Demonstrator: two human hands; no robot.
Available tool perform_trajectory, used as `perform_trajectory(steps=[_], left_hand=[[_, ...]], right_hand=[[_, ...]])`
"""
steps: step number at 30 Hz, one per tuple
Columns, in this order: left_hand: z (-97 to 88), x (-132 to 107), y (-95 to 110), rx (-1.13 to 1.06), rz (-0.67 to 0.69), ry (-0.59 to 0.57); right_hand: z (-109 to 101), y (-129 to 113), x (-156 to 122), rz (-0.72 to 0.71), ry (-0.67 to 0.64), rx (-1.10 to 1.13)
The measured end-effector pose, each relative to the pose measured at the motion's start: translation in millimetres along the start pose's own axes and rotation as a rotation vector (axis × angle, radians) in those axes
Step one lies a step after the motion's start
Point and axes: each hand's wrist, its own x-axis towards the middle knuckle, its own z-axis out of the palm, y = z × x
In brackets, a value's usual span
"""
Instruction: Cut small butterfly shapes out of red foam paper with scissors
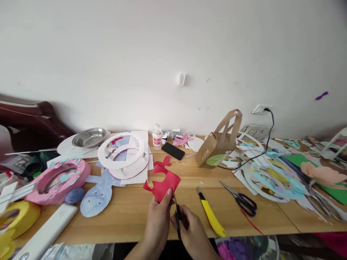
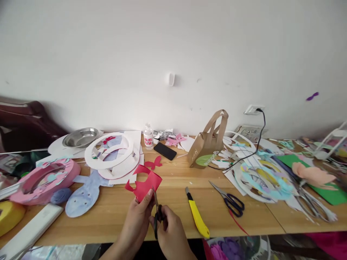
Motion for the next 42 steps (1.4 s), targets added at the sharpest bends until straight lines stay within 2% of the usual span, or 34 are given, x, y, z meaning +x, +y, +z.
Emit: perform_trajectory(steps=[7, 11, 16, 19, 27, 35, 42], left_hand=[[-5.6, -43, -10, 0.059, 0.072, -0.042], [-4.0, -72, -23, 0.072, 0.1, -0.066], [-6.7, -109, -41, 0.023, 0.228, -0.099], [-12.1, -125, -47, 0.048, 0.214, -0.131], [-14.0, -140, -51, 0.046, 0.252, -0.174], [-10.6, -150, -56, 0.109, 0.26, -0.195], [-6.4, -153, -52, 0.168, 0.28, -0.202]], right_hand=[[-3, -14, -41, -0.121, 0.014, -0.018], [-14, -7, -70, -0.163, 0.008, -0.036], [-25, 6, -106, -0.224, 0.019, -0.079], [-29, 12, -122, -0.241, 0.02, -0.077], [-32, 25, -147, -0.287, -0.002, -0.054], [-36, 25, -155, -0.288, 0.023, -0.046], [-40, 25, -159, -0.306, 0.062, -0.076]])
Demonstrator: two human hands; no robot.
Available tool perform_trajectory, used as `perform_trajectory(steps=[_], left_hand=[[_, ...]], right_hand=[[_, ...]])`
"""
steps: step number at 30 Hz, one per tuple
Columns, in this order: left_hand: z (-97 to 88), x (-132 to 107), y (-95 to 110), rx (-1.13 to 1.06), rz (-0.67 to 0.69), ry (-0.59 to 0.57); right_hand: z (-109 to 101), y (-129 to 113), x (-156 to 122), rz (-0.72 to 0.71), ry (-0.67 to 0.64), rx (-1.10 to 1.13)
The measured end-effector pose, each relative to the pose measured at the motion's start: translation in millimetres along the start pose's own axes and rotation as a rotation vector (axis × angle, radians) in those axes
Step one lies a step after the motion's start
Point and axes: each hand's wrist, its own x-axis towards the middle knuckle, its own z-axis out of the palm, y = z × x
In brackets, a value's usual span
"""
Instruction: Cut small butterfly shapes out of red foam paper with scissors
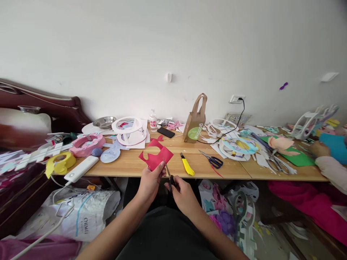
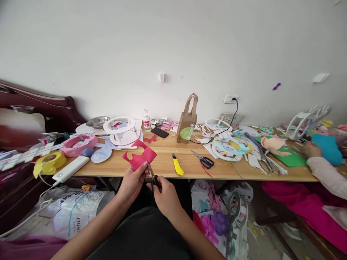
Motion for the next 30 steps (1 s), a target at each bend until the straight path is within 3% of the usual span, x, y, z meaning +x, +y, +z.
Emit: perform_trajectory(steps=[11, 18, 26, 30], left_hand=[[-1.0, -2, 7, 0.135, 0.014, -0.014], [-3.0, 0, 7, 0.267, 0.067, -0.07], [-0.4, -2, 11, 0.244, 0.063, -0.126], [-0.8, -3, 11, 0.36, 0.095, -0.147]], right_hand=[[-7, -3, -4, -0.011, -0.015, -0.062], [-11, -1, -5, -0.034, 0.005, -0.064], [-15, 5, -4, -0.056, 0.028, -0.123], [-16, 5, -6, -0.069, 0.029, -0.137]])
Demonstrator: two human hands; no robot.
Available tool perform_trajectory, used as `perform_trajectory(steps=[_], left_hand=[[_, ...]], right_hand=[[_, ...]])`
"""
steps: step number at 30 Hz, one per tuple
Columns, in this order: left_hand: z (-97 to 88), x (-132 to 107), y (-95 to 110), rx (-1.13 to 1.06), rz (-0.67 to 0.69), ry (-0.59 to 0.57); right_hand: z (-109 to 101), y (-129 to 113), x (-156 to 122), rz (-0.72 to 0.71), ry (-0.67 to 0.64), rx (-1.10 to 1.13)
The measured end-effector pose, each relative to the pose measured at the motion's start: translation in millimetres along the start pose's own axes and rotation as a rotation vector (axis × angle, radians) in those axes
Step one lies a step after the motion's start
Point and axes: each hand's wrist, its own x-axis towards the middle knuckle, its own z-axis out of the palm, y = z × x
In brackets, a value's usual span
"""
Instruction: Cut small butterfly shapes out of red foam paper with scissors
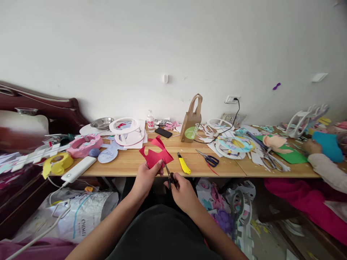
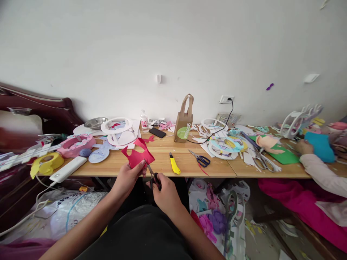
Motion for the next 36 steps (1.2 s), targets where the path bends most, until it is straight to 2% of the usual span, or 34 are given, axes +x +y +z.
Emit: perform_trajectory(steps=[7, 14, 19, 22, 25, 27, 29, 32, 36], left_hand=[[-7.2, 3, 10, 0.261, 0.054, -0.079], [-17.1, 7, 18, 0.346, 0.016, -0.198], [-23.5, 12, 32, 0.448, 0.021, -0.308], [-22.7, 12, 36, 0.426, 0.002, -0.363], [-14.8, 7, 28, 0.215, -0.047, -0.33], [-8.1, 3, 18, 0.056, -0.072, -0.258], [-3.8, -1, 10, -0.003, -0.069, -0.19], [-4.5, -3, 9, 0.125, -0.029, -0.177], [-10.5, -3, 24, 0.395, 0.039, -0.244]], right_hand=[[-6, 2, 0, -0.005, 0.001, -0.033], [-11, 4, -2, -0.022, -0.021, -0.073], [-20, -2, -5, -0.025, -0.043, -0.152], [-24, -5, -6, -0.028, -0.053, -0.135], [-26, -5, -5, -0.036, -0.025, -0.125], [-26, -4, -5, -0.034, -0.018, -0.124], [-25, -2, -5, -0.023, -0.03, -0.122], [-25, 1, -6, -0.015, -0.051, -0.112], [-25, 1, -8, -0.022, -0.059, -0.123]])
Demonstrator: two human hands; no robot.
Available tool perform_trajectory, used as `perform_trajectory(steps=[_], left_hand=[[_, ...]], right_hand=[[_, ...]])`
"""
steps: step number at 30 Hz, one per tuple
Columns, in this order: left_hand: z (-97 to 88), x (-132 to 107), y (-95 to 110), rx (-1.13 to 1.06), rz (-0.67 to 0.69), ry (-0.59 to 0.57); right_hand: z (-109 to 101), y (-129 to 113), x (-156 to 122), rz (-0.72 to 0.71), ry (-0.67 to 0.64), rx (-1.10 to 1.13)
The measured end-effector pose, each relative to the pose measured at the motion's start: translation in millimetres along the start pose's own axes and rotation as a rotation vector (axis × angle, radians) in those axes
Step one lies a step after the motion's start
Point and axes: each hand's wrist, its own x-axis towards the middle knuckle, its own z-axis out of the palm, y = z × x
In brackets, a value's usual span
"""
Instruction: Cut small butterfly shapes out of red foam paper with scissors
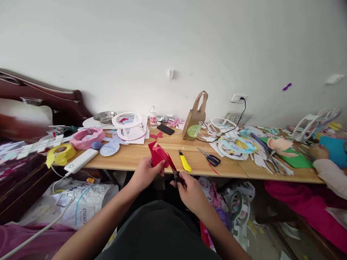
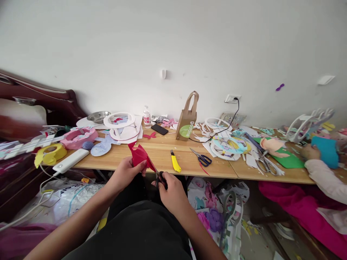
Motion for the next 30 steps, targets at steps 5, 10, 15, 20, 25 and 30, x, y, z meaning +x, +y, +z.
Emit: perform_trajectory(steps=[5, 10, 15, 20, 25, 30], left_hand=[[-6.7, -1, 15, 0.153, -0.029, -0.027], [-15.8, 5, 19, 0.24, -0.044, -0.088], [2.1, 7, 10, -0.184, -0.089, -0.043], [38.3, -1, -1, -0.765, -0.166, 0.148], [31.9, 0, -3, -0.588, -0.106, 0.122], [13.6, 3, 2, -0.275, -0.025, 0.051]], right_hand=[[-1, -2, 0, -0.02, 0.008, -0.011], [-5, -2, -1, -0.046, 0.028, -0.031], [-3, 0, 1, -0.047, 0.078, -0.052], [-1, 0, 3, -0.033, 0.086, -0.056], [-4, 2, 2, -0.032, 0.074, -0.107], [-8, 3, 1, -0.038, 0.062, -0.111]])
